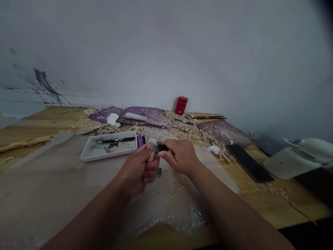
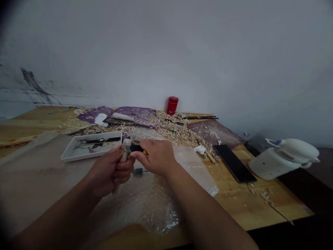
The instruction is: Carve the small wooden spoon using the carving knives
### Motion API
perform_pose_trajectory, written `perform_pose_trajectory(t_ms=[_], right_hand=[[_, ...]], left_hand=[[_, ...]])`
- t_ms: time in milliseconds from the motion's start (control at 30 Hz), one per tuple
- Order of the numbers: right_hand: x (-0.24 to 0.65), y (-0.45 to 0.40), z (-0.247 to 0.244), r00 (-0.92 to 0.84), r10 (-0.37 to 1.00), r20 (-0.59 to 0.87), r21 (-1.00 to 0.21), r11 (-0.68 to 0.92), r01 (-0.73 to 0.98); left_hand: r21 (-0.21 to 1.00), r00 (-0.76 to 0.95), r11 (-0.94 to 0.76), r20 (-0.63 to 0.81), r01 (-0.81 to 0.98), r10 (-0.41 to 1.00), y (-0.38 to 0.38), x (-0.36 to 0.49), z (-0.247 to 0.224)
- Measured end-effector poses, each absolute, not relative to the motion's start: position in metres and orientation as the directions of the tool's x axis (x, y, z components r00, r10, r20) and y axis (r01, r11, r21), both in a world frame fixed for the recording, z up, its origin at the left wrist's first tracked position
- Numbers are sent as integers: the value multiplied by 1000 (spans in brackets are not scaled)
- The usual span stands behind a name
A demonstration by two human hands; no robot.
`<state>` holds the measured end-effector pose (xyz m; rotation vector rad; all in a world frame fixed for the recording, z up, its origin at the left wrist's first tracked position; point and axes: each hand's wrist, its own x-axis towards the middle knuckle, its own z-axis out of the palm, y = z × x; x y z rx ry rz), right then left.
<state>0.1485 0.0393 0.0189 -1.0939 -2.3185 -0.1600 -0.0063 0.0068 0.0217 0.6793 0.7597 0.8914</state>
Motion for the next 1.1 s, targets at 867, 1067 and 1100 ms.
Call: perform_pose_trajectory(t_ms=[867, 1067, 1100], right_hand=[[152, 40, 17, -411, 704, 579, -268, 641, 719], [147, 31, 21, -495, 662, 562, -137, 665, 734], [147, 31, 21, -497, 663, 560, -118, 657, 744]], left_hand=[[836, 482, 375, -156, -400, 862, 3, -9, 23], [882, 374, 311, -172, -353, 911, 7, -8, 22], [897, 348, 287, -164, -337, 923, 8, -7, 22]])
